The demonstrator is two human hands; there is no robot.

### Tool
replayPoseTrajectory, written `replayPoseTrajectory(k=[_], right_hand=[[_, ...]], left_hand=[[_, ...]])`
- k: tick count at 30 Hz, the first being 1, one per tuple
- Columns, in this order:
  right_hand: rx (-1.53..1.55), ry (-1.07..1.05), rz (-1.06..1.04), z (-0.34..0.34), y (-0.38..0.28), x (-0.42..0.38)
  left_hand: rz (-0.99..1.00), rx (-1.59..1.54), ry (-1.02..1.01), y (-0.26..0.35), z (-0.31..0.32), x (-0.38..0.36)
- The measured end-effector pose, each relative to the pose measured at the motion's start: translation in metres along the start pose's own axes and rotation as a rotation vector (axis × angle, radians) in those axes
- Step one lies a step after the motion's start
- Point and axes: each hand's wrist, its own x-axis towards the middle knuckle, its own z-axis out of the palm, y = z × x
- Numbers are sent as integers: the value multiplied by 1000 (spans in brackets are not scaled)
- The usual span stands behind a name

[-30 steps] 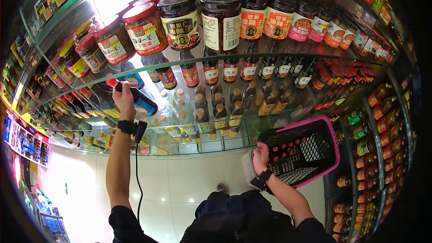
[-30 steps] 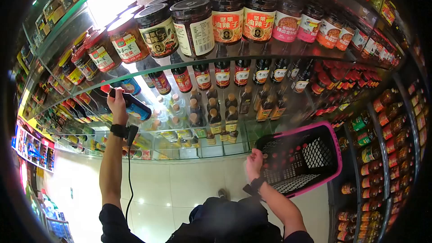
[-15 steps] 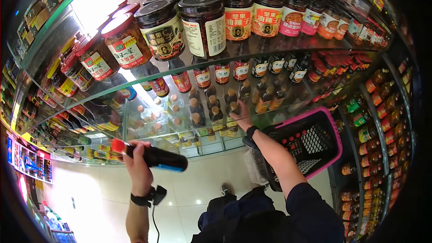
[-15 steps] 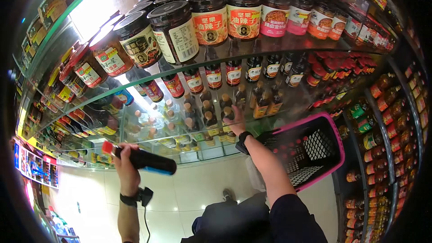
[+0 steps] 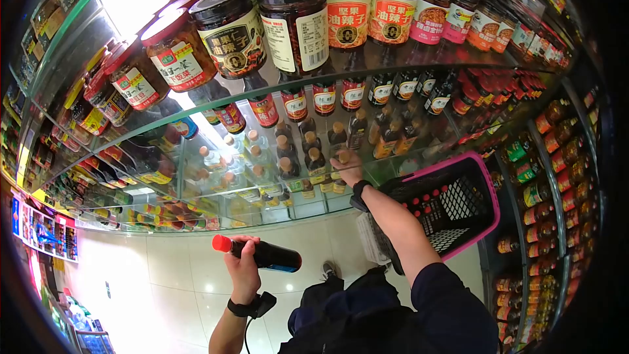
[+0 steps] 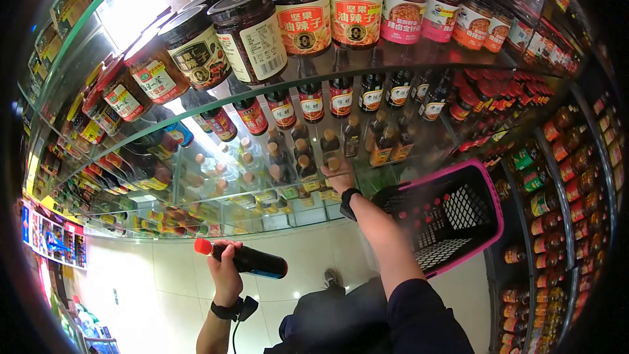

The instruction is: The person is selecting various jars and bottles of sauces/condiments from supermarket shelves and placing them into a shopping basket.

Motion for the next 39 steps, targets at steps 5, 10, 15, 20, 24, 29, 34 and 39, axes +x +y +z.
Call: replayPoseTrajectory(k=[5, 10, 15, 20, 24, 29, 34, 39], right_hand=[[390, -25, 64, -6, 29, -21], [363, 15, 133, -42, -3, -49], [462, 0, 260, -84, -11, -74], [593, 74, 434, -143, -26, -98], [672, 144, 453, -205, -26, -111], [502, 250, 278, -293, -6, -105], [296, 109, 198, -380, 45, -93], [239, 46, 249, -448, 119, -82]], left_hand=[[4, 1, -17, -3, 15, -2], [-16, 38, -67, -17, 33, 3], [-53, 23, -157, -29, 62, 4], [-56, -25, -289, -40, 98, 2], [-53, 18, -384, -44, 142, -6], [-74, -56, -398, -64, 213, -27], [-108, -18, -417, -111, 301, -52], [-112, 113, -365, -167, 394, -92]])
